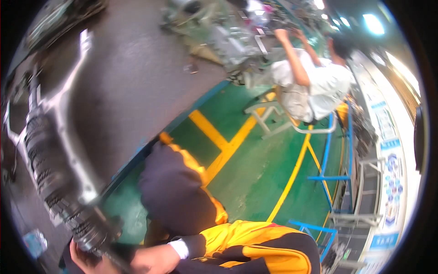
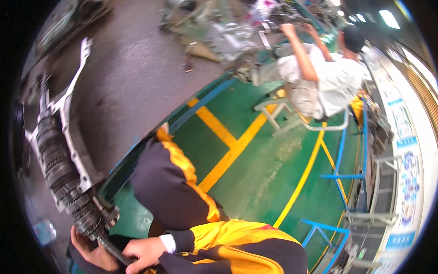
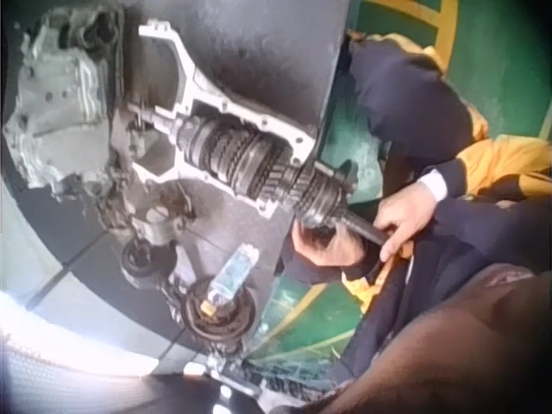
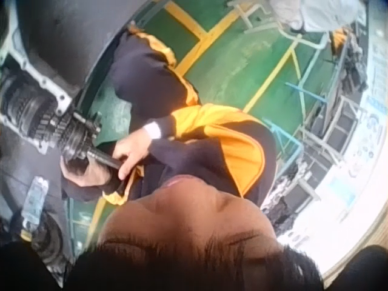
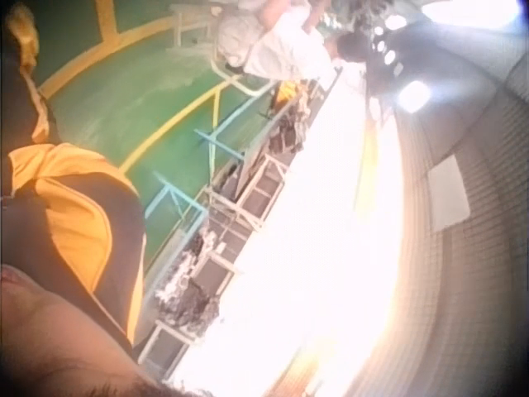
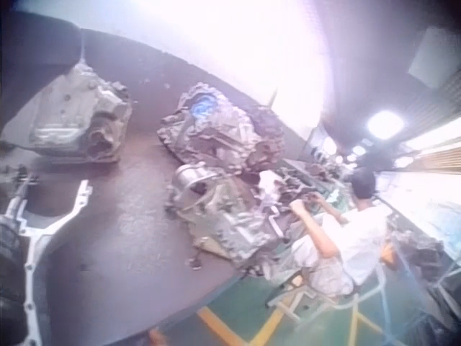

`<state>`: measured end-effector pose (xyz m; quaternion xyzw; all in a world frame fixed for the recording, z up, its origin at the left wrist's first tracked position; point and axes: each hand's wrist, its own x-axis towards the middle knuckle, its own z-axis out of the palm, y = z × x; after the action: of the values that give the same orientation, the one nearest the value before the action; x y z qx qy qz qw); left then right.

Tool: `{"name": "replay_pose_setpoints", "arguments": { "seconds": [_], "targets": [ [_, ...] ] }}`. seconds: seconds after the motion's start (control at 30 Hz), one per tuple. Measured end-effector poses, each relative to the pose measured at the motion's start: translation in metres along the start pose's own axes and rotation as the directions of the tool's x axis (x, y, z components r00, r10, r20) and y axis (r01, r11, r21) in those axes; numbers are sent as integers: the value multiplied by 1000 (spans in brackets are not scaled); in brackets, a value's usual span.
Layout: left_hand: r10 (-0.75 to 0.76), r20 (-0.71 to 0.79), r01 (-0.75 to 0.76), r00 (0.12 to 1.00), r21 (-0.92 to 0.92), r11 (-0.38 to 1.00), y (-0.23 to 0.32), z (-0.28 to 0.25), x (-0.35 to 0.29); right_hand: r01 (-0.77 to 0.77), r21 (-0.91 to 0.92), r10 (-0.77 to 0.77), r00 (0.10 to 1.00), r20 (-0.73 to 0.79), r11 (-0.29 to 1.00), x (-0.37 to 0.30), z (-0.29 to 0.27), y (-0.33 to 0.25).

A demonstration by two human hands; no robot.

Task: The person uses their hands to rotate and check the alignment of gears and shafts inside an open gearbox housing.

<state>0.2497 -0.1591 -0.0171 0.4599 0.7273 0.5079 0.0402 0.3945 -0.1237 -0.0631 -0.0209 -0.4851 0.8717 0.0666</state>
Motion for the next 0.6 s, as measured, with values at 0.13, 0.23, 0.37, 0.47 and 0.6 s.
{"name": "replay_pose_setpoints", "arguments": {
  "seconds": [0.13, 0.23, 0.37, 0.47, 0.6],
  "targets": [
    [-130, 81, 142, 988, -157, 977, -3, 4, -5, -36, -66, 28, 992, -123, 997, -11, 0, -23],
    [-49, 117, 65, 992, -136, 989, -3, 2, -2, 18, -71, -43, 933, -357, 997, -18, 5, -41],
    [39, 113, -14, 993, -220, 975, -8, -2, -2, 31, 167, 38, 919, -391, 986, -17, 16, -37],
    [117, 110, -99, 987, -153, 983, 1, -3, 9, 33, 371, 114, 924, -366, 928, -24, 20, -35],
    [91, 114, -75, 989, -137, 988, 5, -4, 11, 52, 430, 93, 946, -310, 901, -23, 17, -30]
  ]
}}
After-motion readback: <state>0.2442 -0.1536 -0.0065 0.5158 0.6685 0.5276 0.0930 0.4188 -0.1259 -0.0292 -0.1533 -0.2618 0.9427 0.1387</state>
